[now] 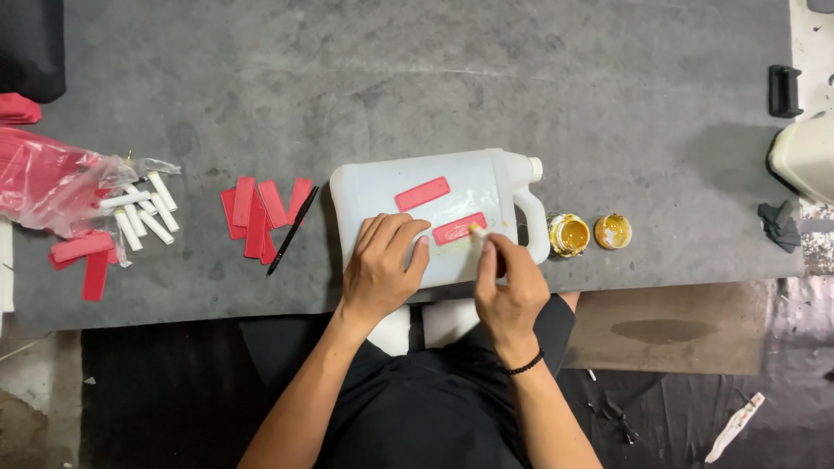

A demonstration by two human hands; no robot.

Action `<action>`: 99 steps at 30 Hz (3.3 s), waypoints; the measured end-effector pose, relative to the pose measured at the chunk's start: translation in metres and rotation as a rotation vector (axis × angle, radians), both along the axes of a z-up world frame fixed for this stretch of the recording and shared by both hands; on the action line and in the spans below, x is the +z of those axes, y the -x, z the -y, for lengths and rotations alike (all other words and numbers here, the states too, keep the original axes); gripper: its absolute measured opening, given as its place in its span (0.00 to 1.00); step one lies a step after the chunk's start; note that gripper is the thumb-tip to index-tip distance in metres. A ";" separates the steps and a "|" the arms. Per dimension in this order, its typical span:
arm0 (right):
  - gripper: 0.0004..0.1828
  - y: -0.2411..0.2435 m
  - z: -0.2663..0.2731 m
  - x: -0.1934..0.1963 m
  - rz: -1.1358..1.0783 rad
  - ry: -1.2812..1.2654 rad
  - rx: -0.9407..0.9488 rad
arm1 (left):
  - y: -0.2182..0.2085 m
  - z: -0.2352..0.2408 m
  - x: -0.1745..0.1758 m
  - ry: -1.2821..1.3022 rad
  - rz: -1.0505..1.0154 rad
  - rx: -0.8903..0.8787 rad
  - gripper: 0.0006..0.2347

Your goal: Applying gold dye to small red leather strips using a sponge applicator on a workshop table

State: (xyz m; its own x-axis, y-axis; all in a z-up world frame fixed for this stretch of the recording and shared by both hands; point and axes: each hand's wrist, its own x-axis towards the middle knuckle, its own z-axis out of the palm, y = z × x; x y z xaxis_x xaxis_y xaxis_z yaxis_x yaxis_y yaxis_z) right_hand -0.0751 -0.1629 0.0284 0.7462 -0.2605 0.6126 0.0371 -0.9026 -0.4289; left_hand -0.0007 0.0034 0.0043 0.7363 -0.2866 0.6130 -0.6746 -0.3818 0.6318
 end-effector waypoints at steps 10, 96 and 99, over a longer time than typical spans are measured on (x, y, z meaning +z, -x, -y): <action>0.04 -0.007 -0.007 0.009 -0.021 -0.026 0.024 | -0.001 -0.001 0.005 0.043 -0.008 -0.001 0.05; 0.03 0.008 0.004 0.008 -0.105 -0.189 0.136 | -0.002 0.002 0.011 0.026 -0.024 0.021 0.06; 0.05 0.023 0.040 0.014 -0.052 -0.216 -0.035 | -0.001 0.002 0.010 0.025 -0.027 0.019 0.06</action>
